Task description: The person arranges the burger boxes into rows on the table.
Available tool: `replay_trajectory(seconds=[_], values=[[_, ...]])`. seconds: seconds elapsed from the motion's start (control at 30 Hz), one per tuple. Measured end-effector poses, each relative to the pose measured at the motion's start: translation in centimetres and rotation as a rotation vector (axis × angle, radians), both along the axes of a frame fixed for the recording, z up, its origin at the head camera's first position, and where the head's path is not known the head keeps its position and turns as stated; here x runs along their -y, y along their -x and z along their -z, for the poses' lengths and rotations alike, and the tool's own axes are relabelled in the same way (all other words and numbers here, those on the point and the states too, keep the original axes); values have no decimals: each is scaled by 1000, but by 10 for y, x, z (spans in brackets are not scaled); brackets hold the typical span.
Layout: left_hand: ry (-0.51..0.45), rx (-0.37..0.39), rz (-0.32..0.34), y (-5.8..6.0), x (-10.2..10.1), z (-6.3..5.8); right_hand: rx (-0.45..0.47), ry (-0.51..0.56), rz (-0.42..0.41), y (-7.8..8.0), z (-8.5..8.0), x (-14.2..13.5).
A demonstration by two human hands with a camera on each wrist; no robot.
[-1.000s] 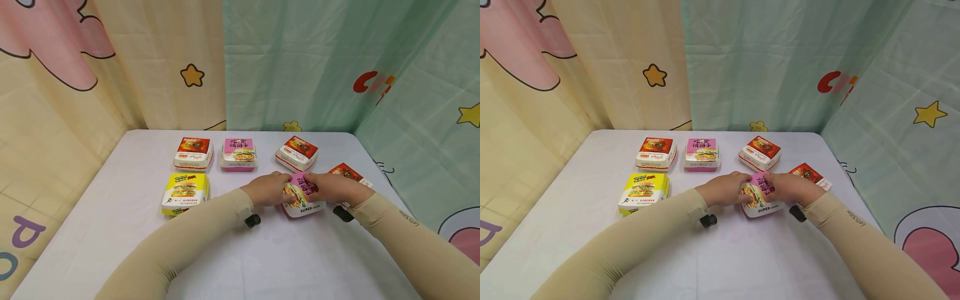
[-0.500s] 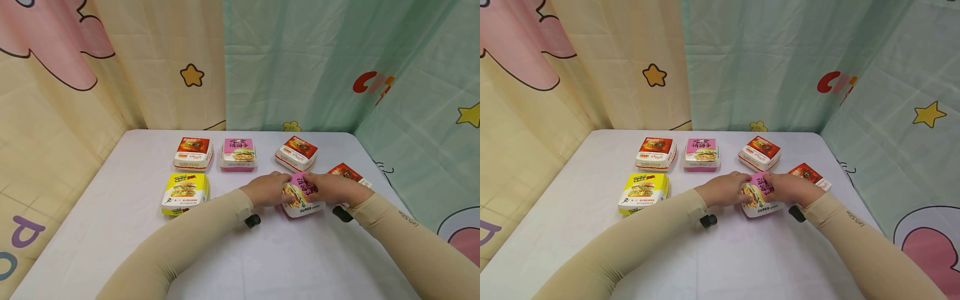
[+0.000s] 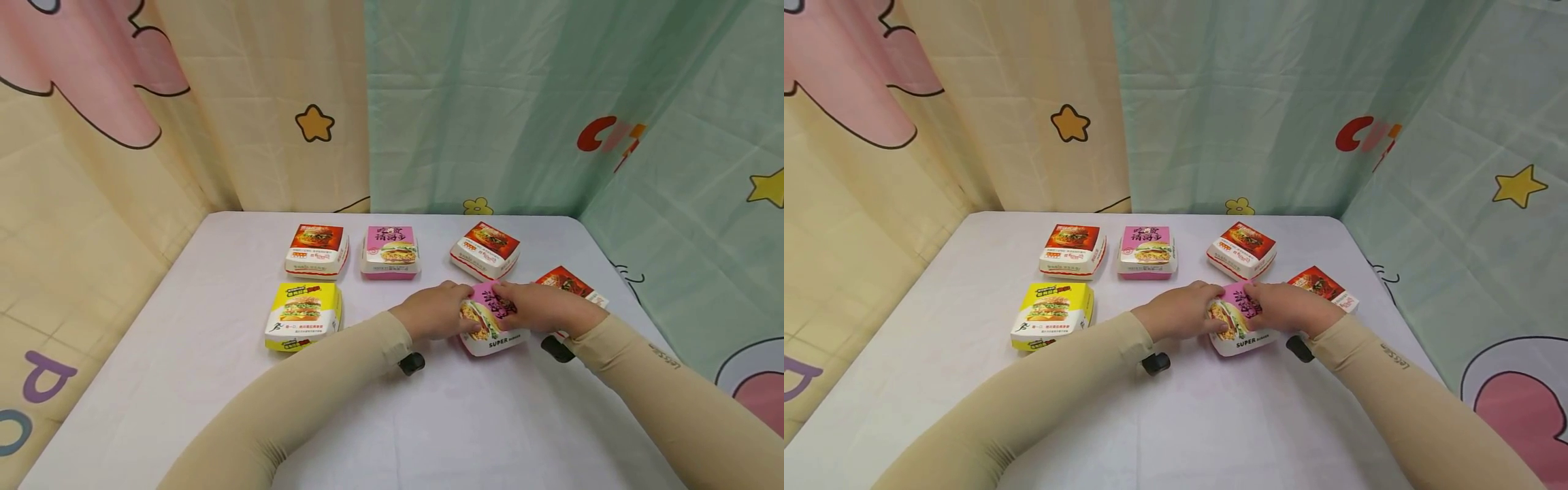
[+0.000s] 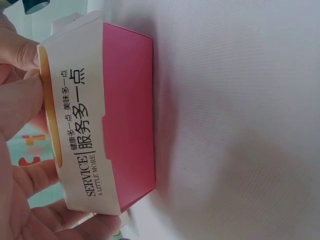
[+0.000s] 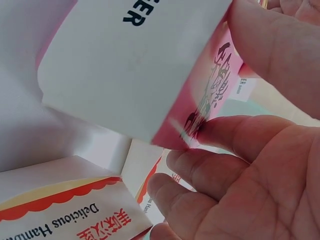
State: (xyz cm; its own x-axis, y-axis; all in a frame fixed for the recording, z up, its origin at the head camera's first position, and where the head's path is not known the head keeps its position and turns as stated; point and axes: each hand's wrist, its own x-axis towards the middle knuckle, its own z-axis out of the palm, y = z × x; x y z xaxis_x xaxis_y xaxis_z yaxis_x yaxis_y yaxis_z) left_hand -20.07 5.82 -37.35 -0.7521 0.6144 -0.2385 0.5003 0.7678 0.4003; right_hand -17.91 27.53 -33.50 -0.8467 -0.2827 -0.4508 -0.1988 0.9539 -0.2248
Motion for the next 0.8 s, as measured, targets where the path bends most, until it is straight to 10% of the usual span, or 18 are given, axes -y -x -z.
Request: replay_trajectory(seconds=[0.8], values=[[21,-25,-96,-16,20,-1,20,65,14,8,0,23]])
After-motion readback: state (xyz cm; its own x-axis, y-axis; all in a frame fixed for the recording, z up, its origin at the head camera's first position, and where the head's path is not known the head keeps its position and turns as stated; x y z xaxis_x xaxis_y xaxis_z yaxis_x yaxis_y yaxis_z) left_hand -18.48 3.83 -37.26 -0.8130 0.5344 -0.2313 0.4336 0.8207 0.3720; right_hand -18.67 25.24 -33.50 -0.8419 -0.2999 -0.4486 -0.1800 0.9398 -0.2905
